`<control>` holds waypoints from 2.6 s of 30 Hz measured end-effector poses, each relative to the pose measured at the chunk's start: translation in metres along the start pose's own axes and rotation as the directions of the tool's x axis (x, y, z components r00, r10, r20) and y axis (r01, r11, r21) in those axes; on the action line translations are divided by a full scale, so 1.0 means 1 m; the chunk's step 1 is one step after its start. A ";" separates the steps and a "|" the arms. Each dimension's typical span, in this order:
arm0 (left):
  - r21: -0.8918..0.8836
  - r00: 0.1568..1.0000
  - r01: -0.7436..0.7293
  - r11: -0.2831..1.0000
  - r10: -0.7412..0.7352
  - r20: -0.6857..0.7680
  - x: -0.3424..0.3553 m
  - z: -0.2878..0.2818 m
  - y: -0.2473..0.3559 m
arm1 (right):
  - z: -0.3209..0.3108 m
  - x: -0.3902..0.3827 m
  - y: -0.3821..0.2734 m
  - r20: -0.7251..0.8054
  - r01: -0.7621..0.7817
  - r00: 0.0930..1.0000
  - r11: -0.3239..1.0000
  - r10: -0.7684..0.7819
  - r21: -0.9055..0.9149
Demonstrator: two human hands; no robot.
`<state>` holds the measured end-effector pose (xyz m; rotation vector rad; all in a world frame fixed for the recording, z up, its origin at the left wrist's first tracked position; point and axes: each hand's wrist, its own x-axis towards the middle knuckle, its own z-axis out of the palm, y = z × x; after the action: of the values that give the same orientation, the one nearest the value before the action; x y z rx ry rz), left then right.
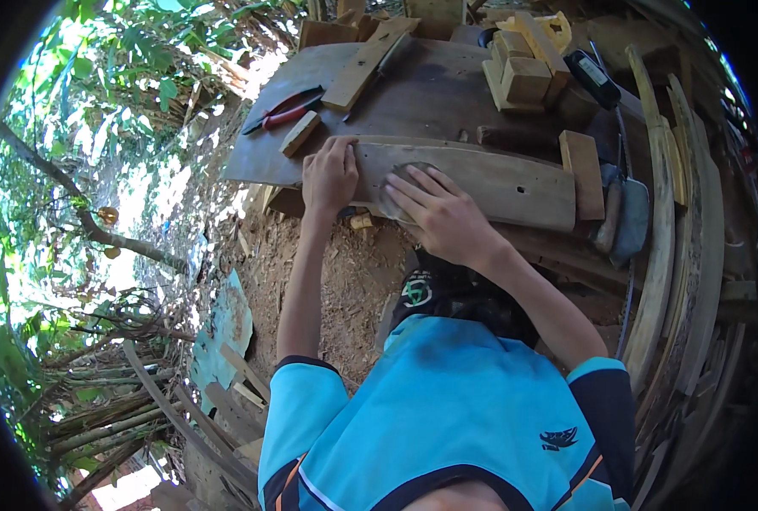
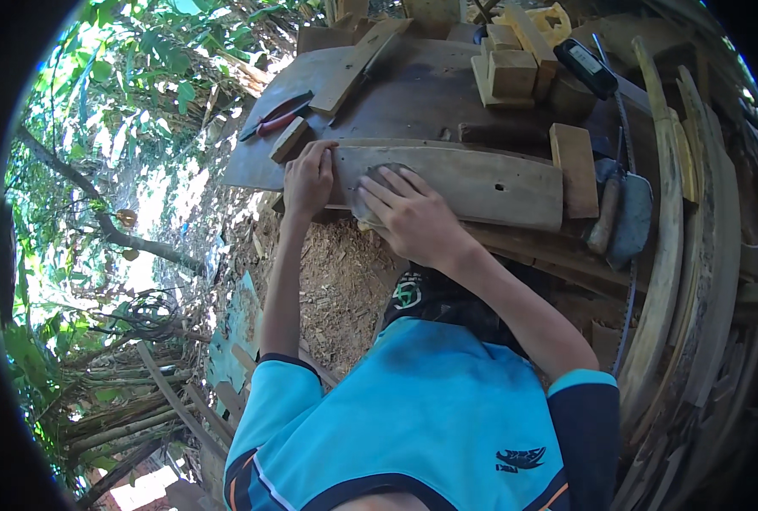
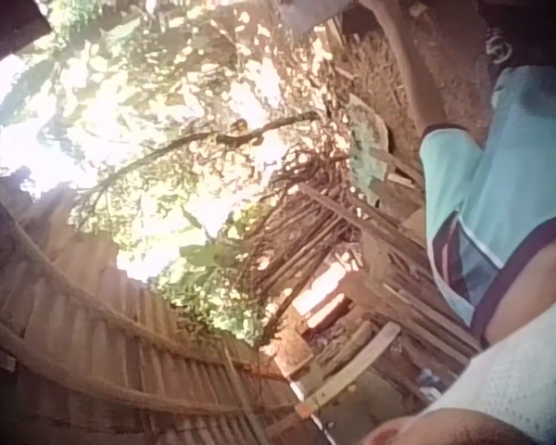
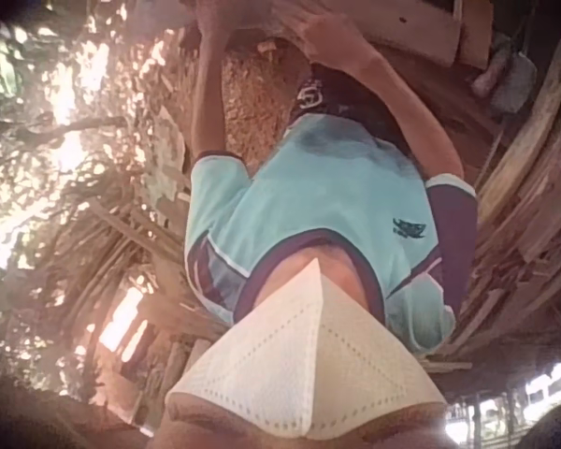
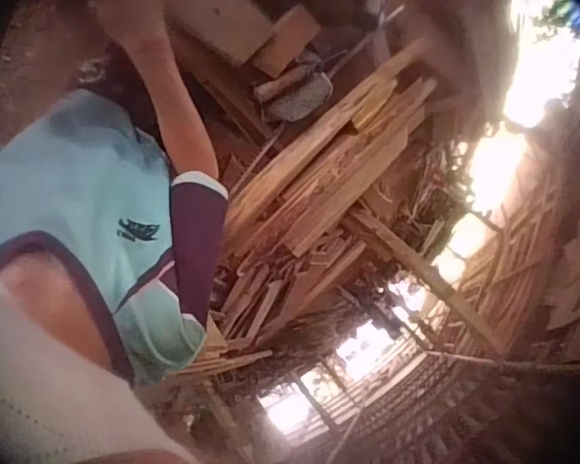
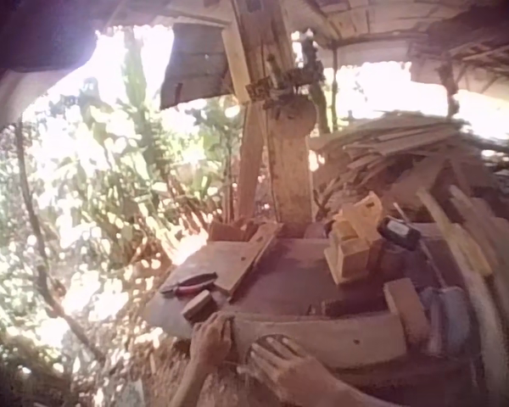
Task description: The person uses a chisel and mallet to carve a wooden plank, then smooths the surface with sandpaper. They repeatedly align and adjust the plank on the workbench while continuing to chisel and sand.
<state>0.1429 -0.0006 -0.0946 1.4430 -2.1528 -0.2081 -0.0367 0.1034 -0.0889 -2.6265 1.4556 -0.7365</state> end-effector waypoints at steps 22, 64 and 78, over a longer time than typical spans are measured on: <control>0.018 0.999 0.039 0.999 -0.039 0.005 -0.003 -0.004 0.001 | -0.035 -0.046 0.034 0.004 -0.300 0.950 0.917 0.312 -0.263; -0.341 0.658 -0.073 0.937 -0.211 -0.723 -0.013 0.005 0.009 | -0.071 -0.061 0.065 -0.666 -0.500 0.715 0.822 0.213 -0.274; -0.433 0.568 -0.177 0.884 -0.267 -0.778 0.033 0.004 0.007 | -0.100 -0.040 0.088 -0.608 -0.314 0.793 0.881 0.039 -0.353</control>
<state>0.1258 -0.0282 -0.0835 0.9906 -1.1554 -0.0348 -0.1662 0.1052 -0.0386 -2.6027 2.2405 -1.4502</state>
